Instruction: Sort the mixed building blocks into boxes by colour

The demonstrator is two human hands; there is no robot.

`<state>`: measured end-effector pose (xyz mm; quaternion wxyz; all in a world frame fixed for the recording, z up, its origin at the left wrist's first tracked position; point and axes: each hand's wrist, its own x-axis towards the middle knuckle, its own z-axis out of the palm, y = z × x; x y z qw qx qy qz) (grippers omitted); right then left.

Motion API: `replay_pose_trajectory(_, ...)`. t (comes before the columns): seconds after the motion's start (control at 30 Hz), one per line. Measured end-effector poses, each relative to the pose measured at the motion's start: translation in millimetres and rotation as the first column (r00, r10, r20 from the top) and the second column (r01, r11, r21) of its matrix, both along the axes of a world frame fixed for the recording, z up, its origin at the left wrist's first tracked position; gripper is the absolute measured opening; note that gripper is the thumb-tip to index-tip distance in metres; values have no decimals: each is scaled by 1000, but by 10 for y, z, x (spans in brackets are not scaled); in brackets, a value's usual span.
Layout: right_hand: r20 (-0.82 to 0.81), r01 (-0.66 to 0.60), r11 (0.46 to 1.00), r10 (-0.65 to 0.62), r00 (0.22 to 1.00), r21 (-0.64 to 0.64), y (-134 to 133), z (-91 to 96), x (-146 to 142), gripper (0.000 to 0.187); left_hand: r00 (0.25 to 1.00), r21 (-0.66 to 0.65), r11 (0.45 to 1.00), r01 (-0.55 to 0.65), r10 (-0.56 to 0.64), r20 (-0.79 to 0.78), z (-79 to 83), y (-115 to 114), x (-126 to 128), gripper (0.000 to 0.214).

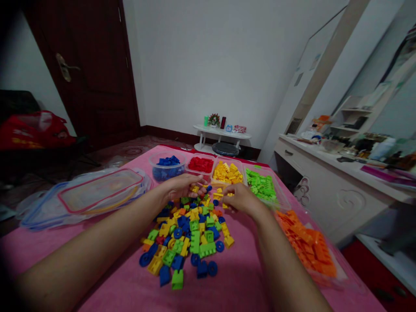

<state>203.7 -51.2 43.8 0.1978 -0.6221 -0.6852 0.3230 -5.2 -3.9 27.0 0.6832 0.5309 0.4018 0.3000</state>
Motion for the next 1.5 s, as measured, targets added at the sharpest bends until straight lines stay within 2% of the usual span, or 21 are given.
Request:
replay_pose_trajectory(0.03,59,37,998,-39,997,44,62,17,30,10,1000,-33,999,-5,5,20,2,1,1,33)
replay_pose_trajectory(0.1,132,148,957,-185,974,251,217,60,81,15,1000,-71,997,-3,6,30,-6,7,8,28)
replay_pose_trajectory(0.17,104,237,826,-333,937,512,365,107,115,33,999,-80,997,-5,9,43,-26,20,19,24)
replay_pose_trajectory(0.23,39,260,687,-387,921,678,452,132,119,52,995,-81,997,-6,14,94,-47,36,31,22)
replay_pose_trajectory(0.27,19,250,650,-377,926,717,465,129,106,56,991,-81,997,-13,23,130,-55,44,37,23)
replay_pose_trajectory(0.3,1,239,640,-351,936,730,458,114,80,55,985,-82,996,-20,34,169,-59,50,43,24)
replay_pose_trajectory(0.33,-16,225,658,-307,952,718,433,85,42,49,978,-85,996,-23,40,204,-59,53,49,26)
replay_pose_trajectory(0.47,-65,85,841,-60,996,535,254,-108,-207,26,957,-111,994,-19,51,284,-32,35,75,36)
replay_pose_trajectory(0.5,-56,37,858,-9,998,512,212,-158,-280,25,954,-114,993,-19,52,294,-24,24,82,39)
replay_pose_trajectory(0.57,-12,-43,837,60,998,546,156,-243,-410,29,952,-111,994,-7,41,303,-12,-1,91,46)
replay_pose_trajectory(0.67,49,-89,780,75,996,620,139,-310,-522,27,956,-96,993,75,-45,290,-8,-23,88,53)
replay_pose_trajectory(0.77,3,10,791,-14,1000,612,171,-326,-492,18,974,-48,994,97,-85,211,-17,-2,62,57)
replay_pose_trajectory(0.83,-37,110,793,-110,993,600,205,-343,-401,19,995,102,994,33,-42,87,-37,42,36,56)
replay_pose_trajectory(0.87,-36,143,784,-152,988,604,225,-363,-341,20,1000,233,972,-3,3,0,-56,71,23,52)
replay_pose_trajectory(0.9,-15,153,775,-182,983,613,245,-392,-277,20,994,385,923,-22,63,-95,-82,103,10,46)
replay_pose_trajectory(0.97,84,101,772,-196,977,627,281,-472,-159,25,942,630,776,28,190,-276,-158,163,-12,34)
replay_pose_trajectory(1.03,211,11,787,-179,961,617,303,-563,-78,32,869,718,682,140,262,-419,-258,208,-24,30)
replay_pose_trajectory(1.17,376,-101,834,-133,917,542,301,-666,-55,37,800,726,596,343,219,-558,-459,240,-24,39)
replay_pose_trajectory(1.27,426,-90,858,-157,891,505,282,-643,-79,36,781,727,552,409,200,-591,-521,232,-17,43)
replay_pose_trajectory(1.4,494,-39,894,-209,844,445,261,-529,-32,30,756,725,551,413,237,-610,-427,211,-27,32)
replay_pose_trajectory(1.5,499,2,929,-200,843,370,263,-429,66,24,748,694,602,394,229,-623,-283,228,-89,29)
